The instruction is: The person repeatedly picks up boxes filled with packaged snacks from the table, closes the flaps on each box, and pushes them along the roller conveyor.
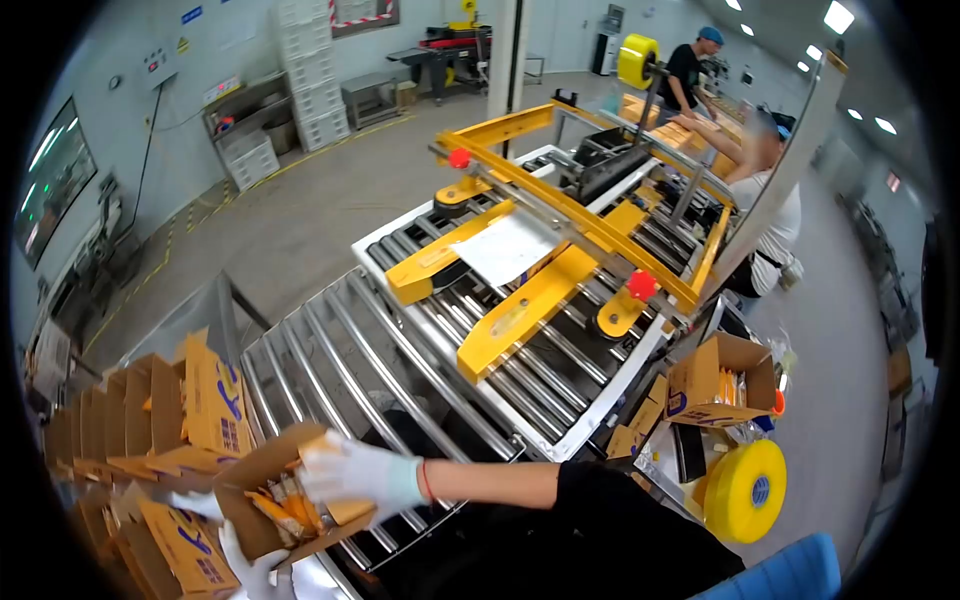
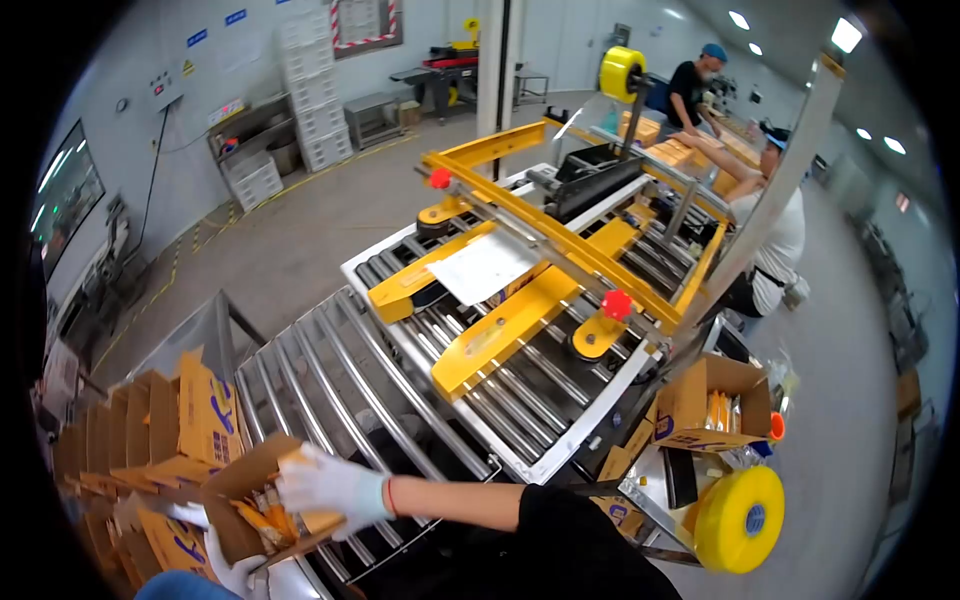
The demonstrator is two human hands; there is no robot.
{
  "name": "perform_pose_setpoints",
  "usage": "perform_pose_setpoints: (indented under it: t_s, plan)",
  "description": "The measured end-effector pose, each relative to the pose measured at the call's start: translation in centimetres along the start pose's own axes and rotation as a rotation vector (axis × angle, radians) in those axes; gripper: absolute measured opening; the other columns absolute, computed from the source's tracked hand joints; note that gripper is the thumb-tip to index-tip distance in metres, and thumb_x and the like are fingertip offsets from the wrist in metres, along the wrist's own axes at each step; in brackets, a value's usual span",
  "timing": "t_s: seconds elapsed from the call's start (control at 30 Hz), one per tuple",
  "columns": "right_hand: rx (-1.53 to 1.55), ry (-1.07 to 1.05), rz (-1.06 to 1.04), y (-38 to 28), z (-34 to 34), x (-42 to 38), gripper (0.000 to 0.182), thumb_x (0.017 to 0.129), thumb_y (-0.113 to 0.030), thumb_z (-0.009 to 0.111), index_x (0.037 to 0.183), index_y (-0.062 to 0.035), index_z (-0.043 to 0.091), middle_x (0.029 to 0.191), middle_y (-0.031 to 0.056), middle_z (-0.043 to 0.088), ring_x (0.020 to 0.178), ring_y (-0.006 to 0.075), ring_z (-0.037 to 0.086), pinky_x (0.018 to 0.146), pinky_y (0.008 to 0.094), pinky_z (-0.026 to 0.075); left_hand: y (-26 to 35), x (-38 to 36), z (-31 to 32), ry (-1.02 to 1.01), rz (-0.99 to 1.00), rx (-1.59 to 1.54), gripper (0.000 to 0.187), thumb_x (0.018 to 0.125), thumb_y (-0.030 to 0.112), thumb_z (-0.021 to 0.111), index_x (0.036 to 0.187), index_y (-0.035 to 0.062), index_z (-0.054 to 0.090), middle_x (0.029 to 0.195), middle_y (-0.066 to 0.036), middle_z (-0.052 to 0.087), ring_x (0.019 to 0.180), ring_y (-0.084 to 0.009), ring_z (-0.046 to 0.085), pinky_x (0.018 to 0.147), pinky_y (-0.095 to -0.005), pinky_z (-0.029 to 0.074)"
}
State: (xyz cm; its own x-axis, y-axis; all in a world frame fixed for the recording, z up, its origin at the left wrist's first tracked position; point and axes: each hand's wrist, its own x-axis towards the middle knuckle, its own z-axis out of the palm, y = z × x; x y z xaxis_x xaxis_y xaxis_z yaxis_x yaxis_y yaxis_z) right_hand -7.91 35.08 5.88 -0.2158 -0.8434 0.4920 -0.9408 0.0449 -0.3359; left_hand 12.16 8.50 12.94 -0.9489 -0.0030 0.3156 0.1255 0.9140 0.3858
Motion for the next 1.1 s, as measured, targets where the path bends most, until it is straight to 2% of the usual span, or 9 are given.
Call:
perform_pose_setpoints:
  t_s: [0.07,0.1,0.17,0.23,0.37,0.5,0.73,0.9,1.1]
  plan:
    - [0.193,0.110,-0.150,-1.4,3.3,0.1,0.027,0.076,-0.024,0.075,0.100,-0.0115,0.072,0.114,0.0032,0.067,0.127,0.0222,0.055,0.124,0.0529,0.025,-6.5,0.4,1.1,-0.028,0.106,-0.179,0.023,0.089,0.002,0.075,0.112,0.0038,0.073,0.164,-0.021,0.038,0.147,-0.0309,0.042,0.116,-0.0397,0.038]
    - [0.391,0.155,-0.133,-1.8,3.4,0.4,0.020,0.080,-0.024,0.073,0.093,-0.0093,0.072,0.098,0.0072,0.070,0.116,0.0252,0.062,0.120,0.0456,0.034,-3.8,1.1,0.6,-0.122,-0.476,-0.555,0.024,0.090,0.002,0.074,0.113,0.0029,0.072,0.164,-0.019,0.038,0.146,-0.0261,0.044,0.114,-0.0372,0.039]
    - [0.586,-0.111,0.047,-1.5,0.0,1.7,0.027,0.083,-0.029,0.073,0.097,-0.0057,0.074,0.095,0.0100,0.072,0.113,0.0249,0.065,0.112,0.0385,0.042,-3.6,4.2,1.1,-0.087,-0.457,-0.528,0.025,0.091,0.004,0.074,0.116,0.0050,0.072,0.165,-0.016,0.038,0.146,-0.0279,0.044,0.115,-0.0363,0.038]
    - [0.903,-0.258,0.310,-0.2,-2.1,2.6,0.038,0.086,-0.038,0.074,0.104,-0.0043,0.074,0.097,0.0120,0.075,0.113,0.0233,0.067,0.107,0.0361,0.046,-2.9,7.4,2.3,-0.058,-0.245,-0.309,0.017,0.091,0.017,0.067,0.098,0.0026,0.072,0.096,-0.016,0.068,0.100,-0.0355,0.060,0.093,-0.0433,0.047]
    - [0.219,-0.045,0.085,2.4,-1.1,4.3,0.058,0.083,-0.028,0.081,0.133,-0.0055,0.064,0.149,0.0188,0.053,0.140,0.0323,0.049,0.118,0.0433,0.038,-6.0,10.4,9.0,0.022,0.051,-0.064,0.012,0.086,0.007,0.071,0.085,0.0028,0.060,0.088,-0.011,0.063,0.091,-0.0331,0.054,0.089,-0.0416,0.043]
    - [-0.173,0.132,0.297,-0.6,-1.8,5.3,0.084,0.079,-0.031,0.082,0.147,0.0027,0.046,0.151,0.0204,0.047,0.145,0.0348,0.040,0.128,0.0467,0.022,-7.8,8.0,10.7,0.470,-0.197,-0.211,0.020,0.088,0.004,0.072,0.103,0.0027,0.059,0.109,-0.017,0.061,0.105,-0.0307,0.058,0.099,-0.0425,0.045]
    - [-0.025,-0.030,0.282,-0.4,-3.2,-0.1,0.090,0.083,-0.047,0.077,0.149,0.0028,0.043,0.152,0.0246,0.044,0.149,0.0390,0.034,0.127,0.0531,0.019,-10.5,7.6,11.4,0.068,-0.460,-1.066,0.053,0.109,0.023,0.048,0.153,-0.0045,0.037,0.150,-0.019,0.050,0.131,-0.0275,0.054,0.112,-0.0390,0.045]
    - [-0.067,0.166,0.499,4.8,-7.6,1.3,0.089,0.082,-0.044,0.078,0.150,0.0021,0.043,0.154,0.0255,0.044,0.145,0.0412,0.039,0.124,0.0518,0.025,-7.5,12.7,16.3,0.170,-0.141,-0.031,0.040,0.105,0.020,0.059,0.136,-0.0056,0.059,0.138,-0.016,0.061,0.126,-0.0245,0.057,0.111,-0.0340,0.044]
    - [-0.347,-0.030,0.504,5.2,-11.1,-1.4,0.109,0.071,-0.055,0.085,0.151,0.0036,0.041,0.151,0.0222,0.046,0.145,0.0399,0.038,0.126,0.0586,0.016,1.0,19.8,18.2,0.183,-0.511,-0.858,0.058,0.097,0.029,0.073,0.138,-0.0087,0.056,0.126,-0.019,0.068,0.119,-0.0251,0.064,0.104,-0.0366,0.050]
